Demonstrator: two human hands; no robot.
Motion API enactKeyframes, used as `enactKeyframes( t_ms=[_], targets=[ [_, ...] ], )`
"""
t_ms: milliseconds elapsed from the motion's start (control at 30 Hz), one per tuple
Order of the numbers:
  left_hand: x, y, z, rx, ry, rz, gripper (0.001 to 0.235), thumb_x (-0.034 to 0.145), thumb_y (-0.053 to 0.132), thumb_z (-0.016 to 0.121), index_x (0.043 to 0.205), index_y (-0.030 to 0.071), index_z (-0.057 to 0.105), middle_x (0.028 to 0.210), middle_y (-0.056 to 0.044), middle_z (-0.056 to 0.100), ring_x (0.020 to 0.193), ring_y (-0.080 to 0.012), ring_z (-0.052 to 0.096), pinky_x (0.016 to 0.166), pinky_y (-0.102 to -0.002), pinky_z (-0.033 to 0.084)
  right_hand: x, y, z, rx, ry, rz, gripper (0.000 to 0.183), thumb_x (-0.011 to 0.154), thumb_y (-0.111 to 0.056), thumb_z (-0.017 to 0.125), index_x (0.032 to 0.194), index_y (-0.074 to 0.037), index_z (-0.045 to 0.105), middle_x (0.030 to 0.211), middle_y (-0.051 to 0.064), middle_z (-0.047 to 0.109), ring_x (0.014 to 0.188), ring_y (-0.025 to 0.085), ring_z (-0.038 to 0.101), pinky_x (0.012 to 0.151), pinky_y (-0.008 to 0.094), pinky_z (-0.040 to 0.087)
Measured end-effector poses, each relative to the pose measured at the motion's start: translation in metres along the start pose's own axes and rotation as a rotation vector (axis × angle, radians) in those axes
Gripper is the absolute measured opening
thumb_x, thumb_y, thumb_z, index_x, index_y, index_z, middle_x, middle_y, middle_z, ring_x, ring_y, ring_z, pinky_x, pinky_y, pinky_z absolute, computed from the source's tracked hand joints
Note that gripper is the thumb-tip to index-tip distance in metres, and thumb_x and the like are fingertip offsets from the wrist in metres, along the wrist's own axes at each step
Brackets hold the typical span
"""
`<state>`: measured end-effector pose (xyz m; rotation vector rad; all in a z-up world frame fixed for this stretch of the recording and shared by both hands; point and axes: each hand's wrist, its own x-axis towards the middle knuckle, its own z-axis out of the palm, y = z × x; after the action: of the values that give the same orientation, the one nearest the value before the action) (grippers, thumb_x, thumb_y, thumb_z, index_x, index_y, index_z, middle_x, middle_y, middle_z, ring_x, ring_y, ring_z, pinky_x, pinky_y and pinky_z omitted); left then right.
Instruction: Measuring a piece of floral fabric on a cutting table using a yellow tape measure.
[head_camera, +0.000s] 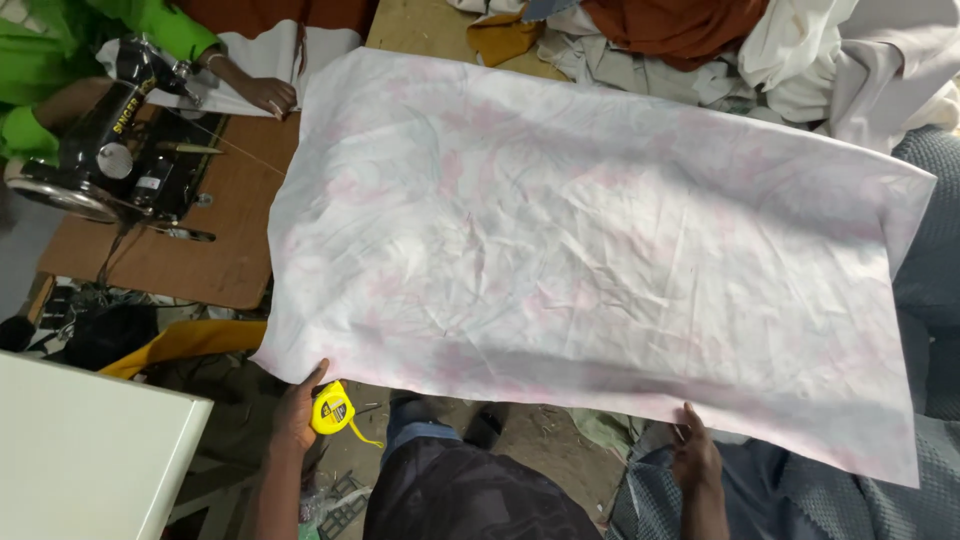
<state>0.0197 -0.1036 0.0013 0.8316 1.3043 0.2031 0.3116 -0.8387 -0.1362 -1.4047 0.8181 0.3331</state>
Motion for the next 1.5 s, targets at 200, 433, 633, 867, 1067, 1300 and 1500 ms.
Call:
enactKeyframes(
  t_ms=[200,433,633,867,1067,1300,1500],
  targets=[
    [0.047,-0.016,0.004,-0.161,-0.083,-0.037,0.058,0.098,0.056,0.097,0.148,0.028,0.083,0.126,-0.015,0.092,0.109,-0.0274,0.086,0.091,-0.053,0.065,-0.007,-0.011,0.051,0.451,-0.156,0.023,0.053,0.099,-0.003,0.06,0.143,-0.032,0.069,0.13,0.004,0.056,0.112,0.028,0.064,0.069,0.036,0.037],
    [0.066,-0.021,0.009,-0.236,-0.091,0.02,0.054,0.095,0.054,0.1,0.142,0.035,0.084,0.131,-0.013,0.092,0.114,-0.0239,0.088,0.097,-0.051,0.068,-0.011,-0.01,0.1,0.707,-0.021,0.17,0.034,0.101,-0.05,0.091,0.13,-0.032,0.09,0.126,-0.002,0.093,0.12,0.026,0.088,0.108,0.045,0.073],
    [0.075,-0.019,0.006,-0.279,-0.044,-0.039,0.061,0.095,0.048,0.098,0.151,0.034,0.081,0.146,-0.018,0.088,0.13,-0.0275,0.086,0.112,-0.051,0.067,-0.011,-0.007,0.132,0.921,-0.014,0.211,0.029,0.103,-0.041,0.088,0.129,-0.026,0.086,0.123,0.001,0.091,0.119,0.031,0.086,0.111,0.053,0.071],
    [0.042,-0.015,-0.009,-0.256,-0.029,-0.04,0.047,0.094,0.047,0.101,0.136,0.04,0.082,0.12,-0.008,0.091,0.101,-0.02,0.085,0.093,-0.048,0.069,-0.047,-0.015,0.128,0.815,0.055,0.184,0.031,0.092,-0.043,0.096,0.119,-0.038,0.082,0.127,-0.008,0.085,0.125,0.026,0.078,0.114,0.056,0.069],
    [0.016,0.001,-0.031,-0.164,-0.063,0.011,0.058,0.099,0.051,0.097,0.153,0.034,0.084,0.126,-0.001,0.09,0.108,-0.0173,0.085,0.09,-0.05,0.068,-0.068,0.016,0.074,0.644,-0.017,0.222,0.021,0.094,-0.049,0.094,0.108,-0.044,0.08,0.12,-0.022,0.087,0.083,-0.003,0.076,0.041,0.022,0.018],
    [0.001,0.007,-0.041,-0.16,0.004,0.036,0.051,0.107,0.05,0.094,0.153,0.033,0.083,0.123,-0.013,0.091,0.11,-0.0204,0.086,0.094,-0.051,0.067,-0.085,0.02,0.042,0.58,-0.107,0.026,0.025,0.115,-0.043,0.089,0.133,-0.028,0.081,0.115,-0.011,0.085,0.077,0.001,0.069,0.044,0.017,0.037],
    [0.033,-0.004,-0.037,-0.234,-0.014,0.112,0.047,0.108,0.057,0.093,0.145,0.029,0.087,0.124,-0.01,0.093,0.104,-0.0221,0.089,0.084,-0.048,0.068,-0.037,0.059,0.009,0.365,0.043,-0.064,0.045,0.122,-0.025,0.076,0.166,-0.034,0.081,0.122,-0.012,0.066,0.072,0.008,0.039,0.058,0.028,0.025]
  ],
)
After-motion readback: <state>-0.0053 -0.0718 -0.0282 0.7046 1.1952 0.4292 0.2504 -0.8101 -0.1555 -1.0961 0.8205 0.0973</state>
